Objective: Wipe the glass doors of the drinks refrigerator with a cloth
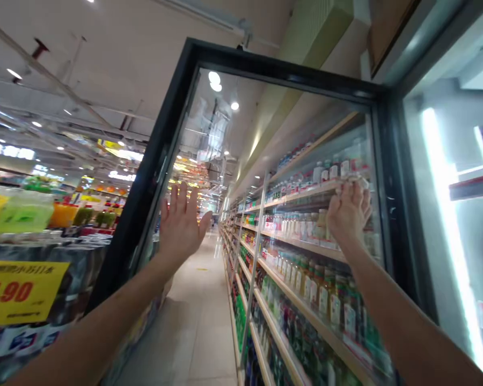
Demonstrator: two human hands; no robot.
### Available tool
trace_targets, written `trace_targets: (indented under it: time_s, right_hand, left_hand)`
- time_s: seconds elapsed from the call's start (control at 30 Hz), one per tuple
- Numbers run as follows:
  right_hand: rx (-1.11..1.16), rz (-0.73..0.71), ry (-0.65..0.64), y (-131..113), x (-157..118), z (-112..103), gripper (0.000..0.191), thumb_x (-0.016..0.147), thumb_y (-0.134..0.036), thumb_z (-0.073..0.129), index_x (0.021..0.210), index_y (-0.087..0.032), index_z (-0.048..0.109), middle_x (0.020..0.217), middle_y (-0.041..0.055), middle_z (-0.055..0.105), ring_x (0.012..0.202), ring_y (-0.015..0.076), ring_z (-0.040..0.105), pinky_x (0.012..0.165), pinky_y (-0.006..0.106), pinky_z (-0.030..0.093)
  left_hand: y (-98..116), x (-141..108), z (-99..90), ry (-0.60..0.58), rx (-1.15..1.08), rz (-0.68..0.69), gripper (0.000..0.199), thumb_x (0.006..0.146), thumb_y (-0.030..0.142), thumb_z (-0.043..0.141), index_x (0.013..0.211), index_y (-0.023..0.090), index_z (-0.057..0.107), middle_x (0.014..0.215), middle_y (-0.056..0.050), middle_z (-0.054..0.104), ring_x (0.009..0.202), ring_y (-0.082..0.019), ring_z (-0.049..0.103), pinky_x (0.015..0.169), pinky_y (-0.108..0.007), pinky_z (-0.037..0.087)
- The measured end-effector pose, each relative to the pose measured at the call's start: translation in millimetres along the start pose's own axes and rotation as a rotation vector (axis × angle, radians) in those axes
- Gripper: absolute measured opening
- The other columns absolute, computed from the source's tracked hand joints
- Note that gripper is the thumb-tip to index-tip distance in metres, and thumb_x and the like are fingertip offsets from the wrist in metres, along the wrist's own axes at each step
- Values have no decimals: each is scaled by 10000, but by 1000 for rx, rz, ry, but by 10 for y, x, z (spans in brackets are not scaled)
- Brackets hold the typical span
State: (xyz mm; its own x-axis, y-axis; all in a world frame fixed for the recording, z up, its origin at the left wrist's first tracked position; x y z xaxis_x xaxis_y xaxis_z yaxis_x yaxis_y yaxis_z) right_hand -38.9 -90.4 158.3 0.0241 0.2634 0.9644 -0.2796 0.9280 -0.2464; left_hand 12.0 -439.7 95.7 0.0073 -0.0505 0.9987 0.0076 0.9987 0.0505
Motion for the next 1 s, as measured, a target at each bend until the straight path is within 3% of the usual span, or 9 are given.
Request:
trace_targets:
  time_s: [0.1, 0.2, 0.27, 0.33, 0.4, 0.47, 0.53, 0.8, 1.0]
  right_hand:
    - [35, -79, -13, -217, -232, -27, 548, 880, -345, 306, 1361, -90, 364, 1455, 157, 276, 1366, 347, 136, 1047, 555, 264]
    - [89, -551, -166, -1007, -704, 98, 502, 870, -323, 339, 1354, -194, 382, 1470, 61, 281, 1389, 261, 92, 1092, 487, 229]
    - [78, -655, -215, -1141, -807, 131, 488, 868, -322, 345, 1343, -224, 397, 1467, 31, 291, 1386, 248, 111, 1097, 474, 218]
    - [47, -451, -161, -816, -572, 77, 494, 870, -327, 323, 1336, -188, 409, 1458, 65, 300, 1374, 280, 140, 1072, 501, 238]
    - [34, -136, -61, -256, -284, -37, 530, 877, -352, 289, 1342, -123, 401, 1452, 131, 289, 1356, 315, 169, 1056, 530, 238]
    - [50, -16, -23, 121, -149, -108, 553, 882, -332, 258, 1340, -55, 395, 1437, 189, 291, 1347, 301, 194, 1087, 480, 198]
    - [56, -28, -47, 280, -157, -137, 561, 884, -333, 255, 1348, -45, 380, 1440, 201, 276, 1348, 290, 191, 1105, 443, 165]
    - [133, -194, -168, 300, -572, -198, 545, 868, -314, 275, 1328, -46, 390, 1431, 189, 298, 1351, 308, 192, 1088, 522, 210]
    - [216, -80, -31, 731, -221, -218, 505, 853, -273, 309, 1323, -112, 399, 1425, 120, 307, 1326, 346, 240, 1080, 585, 173]
  left_hand:
    - [26, 5, -41, 13, -20, 8, 621, 901, 475, 232, 1407, 115, 223, 1497, -146, 173, 1389, -285, 84, 1093, -510, 135]
    - [69, 10, -59, -6, -49, 36, 615, 898, 469, 231, 1403, 117, 238, 1493, -138, 195, 1388, -276, 108, 1094, -508, 129]
    - [90, 8, -79, -21, -57, 52, 618, 895, 467, 235, 1396, 105, 255, 1489, -140, 208, 1388, -273, 110, 1098, -501, 118]
    - [104, 1, -108, -35, -58, 63, 625, 894, 460, 243, 1389, 79, 265, 1489, -151, 199, 1389, -277, 95, 1101, -497, 108]
    - [117, -7, -147, -50, -56, 69, 626, 895, 455, 251, 1388, 69, 261, 1492, -155, 180, 1391, -277, 77, 1101, -499, 102]
    - [129, -15, -191, -71, -54, 65, 619, 899, 449, 255, 1392, 75, 249, 1496, -148, 168, 1394, -270, 62, 1103, -498, 97]
    - [148, -22, -246, -91, -62, 58, 617, 901, 450, 263, 1392, 77, 248, 1499, -144, 163, 1394, -267, 56, 1107, -494, 83]
    - [261, 3, -545, -48, -74, 81, 636, 888, 458, 307, 1397, 81, 242, 1497, -156, 160, 1392, -280, 60, 1114, -503, 59]
    - [312, -21, -718, 1, -27, 111, 623, 886, 489, 312, 1388, 123, 274, 1481, -150, 226, 1383, -284, 126, 1109, -507, 114]
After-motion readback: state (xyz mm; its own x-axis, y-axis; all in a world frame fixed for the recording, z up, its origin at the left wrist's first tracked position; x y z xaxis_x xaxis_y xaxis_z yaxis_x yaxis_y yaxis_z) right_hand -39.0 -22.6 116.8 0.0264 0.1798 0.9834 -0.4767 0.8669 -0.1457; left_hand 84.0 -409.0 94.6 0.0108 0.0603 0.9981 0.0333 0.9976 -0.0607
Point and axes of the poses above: each hand's wrist, its own x-axis towards the middle knuckle, its own z-axis out of the palm, y = z × x, the point moved 9 cm from there along x, towards the middle knuckle
